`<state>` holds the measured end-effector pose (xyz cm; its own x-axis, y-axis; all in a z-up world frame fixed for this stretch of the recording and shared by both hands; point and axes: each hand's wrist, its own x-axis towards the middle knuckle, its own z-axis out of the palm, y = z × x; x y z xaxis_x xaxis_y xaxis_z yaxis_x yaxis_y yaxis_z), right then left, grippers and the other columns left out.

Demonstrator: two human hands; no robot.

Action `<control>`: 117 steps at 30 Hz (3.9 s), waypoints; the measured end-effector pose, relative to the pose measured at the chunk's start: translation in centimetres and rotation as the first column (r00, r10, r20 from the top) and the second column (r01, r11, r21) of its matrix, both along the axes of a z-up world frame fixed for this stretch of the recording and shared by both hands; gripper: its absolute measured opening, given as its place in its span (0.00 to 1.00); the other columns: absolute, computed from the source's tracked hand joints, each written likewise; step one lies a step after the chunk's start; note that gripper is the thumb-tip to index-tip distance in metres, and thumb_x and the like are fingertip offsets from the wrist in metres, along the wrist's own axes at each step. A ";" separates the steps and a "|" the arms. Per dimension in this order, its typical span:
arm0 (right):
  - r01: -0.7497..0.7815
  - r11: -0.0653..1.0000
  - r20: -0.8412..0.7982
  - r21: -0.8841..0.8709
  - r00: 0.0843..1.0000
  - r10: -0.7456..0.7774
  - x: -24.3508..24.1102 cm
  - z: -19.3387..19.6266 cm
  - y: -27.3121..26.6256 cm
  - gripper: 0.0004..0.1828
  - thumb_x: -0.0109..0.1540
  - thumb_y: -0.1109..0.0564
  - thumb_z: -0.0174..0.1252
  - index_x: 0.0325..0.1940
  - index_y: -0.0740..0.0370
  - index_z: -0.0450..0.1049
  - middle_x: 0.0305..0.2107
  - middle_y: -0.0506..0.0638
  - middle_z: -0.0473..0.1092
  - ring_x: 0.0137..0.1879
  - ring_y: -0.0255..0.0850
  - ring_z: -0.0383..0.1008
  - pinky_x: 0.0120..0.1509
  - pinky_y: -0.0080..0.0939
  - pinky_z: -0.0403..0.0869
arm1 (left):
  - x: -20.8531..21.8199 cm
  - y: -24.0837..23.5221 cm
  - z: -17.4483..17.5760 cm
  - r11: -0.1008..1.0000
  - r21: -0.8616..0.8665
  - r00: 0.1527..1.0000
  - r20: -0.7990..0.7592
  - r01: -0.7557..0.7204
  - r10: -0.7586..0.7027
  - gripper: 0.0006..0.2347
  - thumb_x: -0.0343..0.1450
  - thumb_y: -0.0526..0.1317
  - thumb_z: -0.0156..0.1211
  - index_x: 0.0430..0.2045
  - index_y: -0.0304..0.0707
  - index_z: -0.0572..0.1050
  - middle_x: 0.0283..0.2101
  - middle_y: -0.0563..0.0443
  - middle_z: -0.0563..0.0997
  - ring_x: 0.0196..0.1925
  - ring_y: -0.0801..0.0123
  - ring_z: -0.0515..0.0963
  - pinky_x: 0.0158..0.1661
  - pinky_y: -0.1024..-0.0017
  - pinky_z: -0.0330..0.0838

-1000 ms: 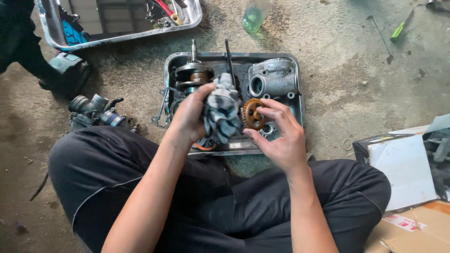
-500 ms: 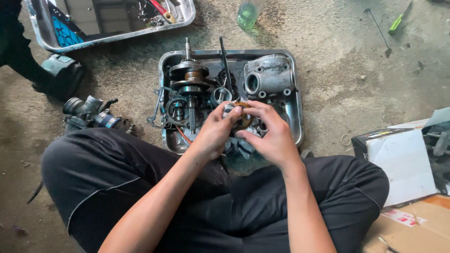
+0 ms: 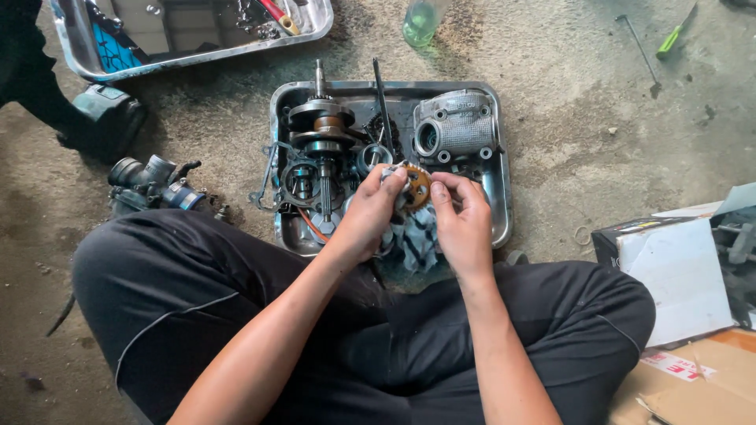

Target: The person sits on the floor and wipes various disassembled engine parts with a cloth. They clean the cylinder head, a piston, a gear, and other small components, placing them back into a metal tray after wiping.

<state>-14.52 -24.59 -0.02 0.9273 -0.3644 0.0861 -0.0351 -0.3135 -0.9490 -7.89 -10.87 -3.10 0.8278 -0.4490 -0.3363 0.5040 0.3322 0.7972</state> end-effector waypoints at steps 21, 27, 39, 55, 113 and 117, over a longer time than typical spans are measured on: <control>0.051 0.730 -0.061 0.682 0.998 -0.012 0.9 -2.7 -1.5 0.11 0.65 0.64 0.61 0.51 0.62 0.71 0.40 0.45 0.74 0.46 0.32 0.75 0.51 0.32 0.75 | -0.6 -0.1 -0.2 0.998 0.060 0.998 0.066 0.018 -0.022 0.18 0.81 0.47 0.44 0.56 0.34 0.76 0.44 0.55 0.80 0.43 0.79 0.73 0.45 0.78 0.69; 0.075 0.675 -0.153 0.734 0.987 0.057 1.0 -2.1 -2.5 0.09 0.65 0.62 0.60 0.49 0.60 0.71 0.37 0.46 0.75 0.40 0.33 0.74 0.39 0.36 0.71 | 0.2 0.1 -0.9 0.996 -0.085 1.000 0.006 -0.019 0.020 0.19 0.81 0.49 0.43 0.54 0.32 0.76 0.46 0.53 0.82 0.45 0.76 0.77 0.48 0.75 0.73; 0.011 0.768 -0.216 0.641 0.962 0.167 1.0 -0.8 -3.2 0.10 0.65 0.61 0.61 0.49 0.62 0.73 0.36 0.46 0.75 0.40 0.31 0.73 0.39 0.33 0.69 | 1.2 1.0 0.2 0.973 -0.218 0.996 -0.026 0.074 -0.082 0.23 0.81 0.51 0.39 0.61 0.33 0.71 0.53 0.48 0.80 0.53 0.69 0.78 0.56 0.68 0.73; -0.045 0.812 -0.211 0.582 0.956 0.204 1.0 -1.4 -3.5 0.09 0.67 0.60 0.60 0.51 0.62 0.74 0.37 0.47 0.76 0.40 0.32 0.74 0.39 0.32 0.69 | 0.5 0.9 -0.9 0.979 0.185 0.896 0.416 0.086 -0.157 0.17 0.76 0.34 0.57 0.60 0.32 0.70 0.48 0.52 0.82 0.49 0.78 0.78 0.50 0.78 0.74; -0.420 0.771 -0.724 -0.478 0.685 -0.076 -1.0 -3.5 -14.8 0.24 0.56 0.54 0.60 0.57 0.58 0.77 0.45 0.62 0.77 0.53 0.56 0.78 0.58 0.51 0.75 | 7.5 11.9 6.9 0.796 -0.232 0.791 0.142 -0.559 0.596 0.04 0.79 0.35 0.54 0.39 0.36 0.76 0.38 0.52 0.83 0.39 0.70 0.83 0.45 0.68 0.82; -0.427 0.670 -0.707 -0.607 0.676 -0.209 -0.6 0.8 -11.7 0.26 0.57 0.52 0.58 0.61 0.50 0.75 0.54 0.56 0.71 0.60 0.56 0.71 0.61 0.58 0.69 | 7.7 14.8 7.3 0.753 -0.283 0.753 0.133 -0.594 0.644 0.05 0.83 0.35 0.53 0.44 0.33 0.76 0.41 0.49 0.81 0.45 0.66 0.84 0.53 0.66 0.81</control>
